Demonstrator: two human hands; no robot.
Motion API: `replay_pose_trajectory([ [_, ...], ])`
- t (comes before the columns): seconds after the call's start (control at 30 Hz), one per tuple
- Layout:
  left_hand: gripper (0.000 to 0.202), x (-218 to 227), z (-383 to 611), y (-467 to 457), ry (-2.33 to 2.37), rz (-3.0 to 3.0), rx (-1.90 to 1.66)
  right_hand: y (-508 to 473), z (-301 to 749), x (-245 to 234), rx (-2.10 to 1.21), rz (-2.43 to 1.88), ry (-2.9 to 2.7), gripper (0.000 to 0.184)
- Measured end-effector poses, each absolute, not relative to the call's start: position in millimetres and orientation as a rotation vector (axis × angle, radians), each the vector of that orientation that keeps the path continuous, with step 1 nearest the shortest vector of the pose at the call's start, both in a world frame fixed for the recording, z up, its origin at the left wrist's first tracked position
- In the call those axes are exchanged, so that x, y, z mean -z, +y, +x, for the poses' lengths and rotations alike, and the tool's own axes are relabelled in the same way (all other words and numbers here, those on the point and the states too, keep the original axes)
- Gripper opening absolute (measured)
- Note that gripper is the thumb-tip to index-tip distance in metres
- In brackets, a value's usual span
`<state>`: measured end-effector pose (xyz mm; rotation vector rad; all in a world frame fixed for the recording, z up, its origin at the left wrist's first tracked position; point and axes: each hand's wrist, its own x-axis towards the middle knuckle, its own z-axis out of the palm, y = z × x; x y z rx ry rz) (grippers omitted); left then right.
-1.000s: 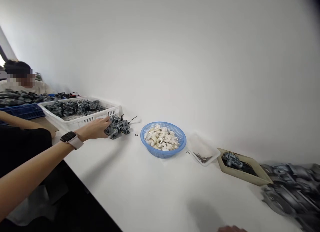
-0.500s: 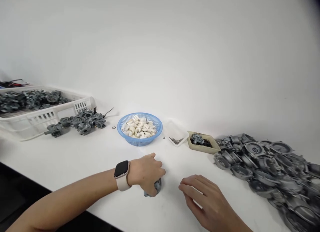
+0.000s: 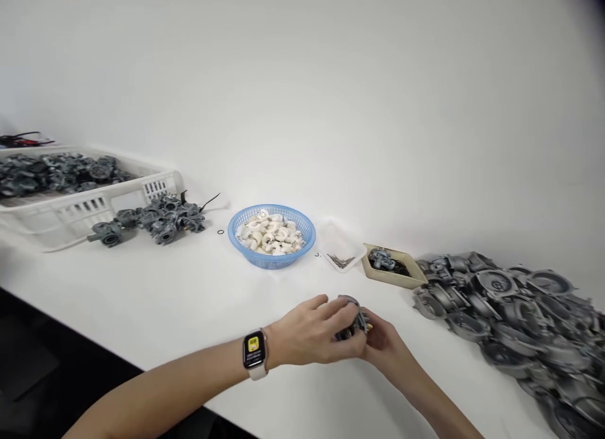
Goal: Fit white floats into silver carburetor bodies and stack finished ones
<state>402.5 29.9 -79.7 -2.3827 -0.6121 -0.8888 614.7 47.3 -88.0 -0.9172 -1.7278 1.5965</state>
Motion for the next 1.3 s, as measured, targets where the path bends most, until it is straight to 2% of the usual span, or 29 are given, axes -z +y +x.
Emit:
replay_pose_trajectory([
  [0.1,0.025,70,401,30,-0.568,-2.321,0.84,50,623,78,-1.411,-1.011,-1.943,0.045],
  [0.27,0.023,56,397,30,-0.452,-2.388,0.677,54,642,63,-0.75,-1.198,-2.558,0.038],
  [0.33,0.031,63,396,33,-0.475,-2.501,0.612,55,641,62,-0.5,-1.279,-2.717,0.037],
  [0.43,0.056,84,392,40,-0.801,-2.746,0.61,56,630,60,-0.283,-1.314,-2.85,0.028],
  [0.5,0.06,101,390,44,-1.044,-2.903,0.658,58,622,57,-0.264,-1.302,-2.903,0.024],
  [0.6,0.052,117,388,47,-1.165,-3.011,0.711,66,619,48,-0.305,-1.323,-3.0,0.025],
  [0.73,0.054,124,391,48,-1.217,-3.014,0.756,94,612,15,-0.343,-1.233,-3.082,0.063],
  [0.77,0.057,124,391,48,-1.237,-3.024,0.773,105,603,4,-0.349,-1.194,-3.063,0.067],
  [0.87,0.057,127,392,47,-1.268,-3.044,0.81,152,549,-26,-0.247,-1.115,-2.947,0.038],
  [0.9,0.055,129,392,47,-1.261,-3.041,0.809,171,525,-32,-0.149,-1.117,-2.906,0.034],
  [1.03,0.05,143,395,52,-1.193,-2.966,0.797,242,427,-22,0.033,-1.192,-2.879,0.028],
  [1.1,0.044,152,401,60,-1.107,-2.893,0.739,269,393,-6,0.088,-1.221,-2.897,0.031],
  [1.2,0.03,163,411,73,-1.032,-2.786,0.599,296,363,16,0.138,-1.273,-2.93,0.033],
  [1.3,0.032,170,417,79,-1.031,-2.766,0.555,311,352,28,0.155,-1.323,-2.952,0.031],
])
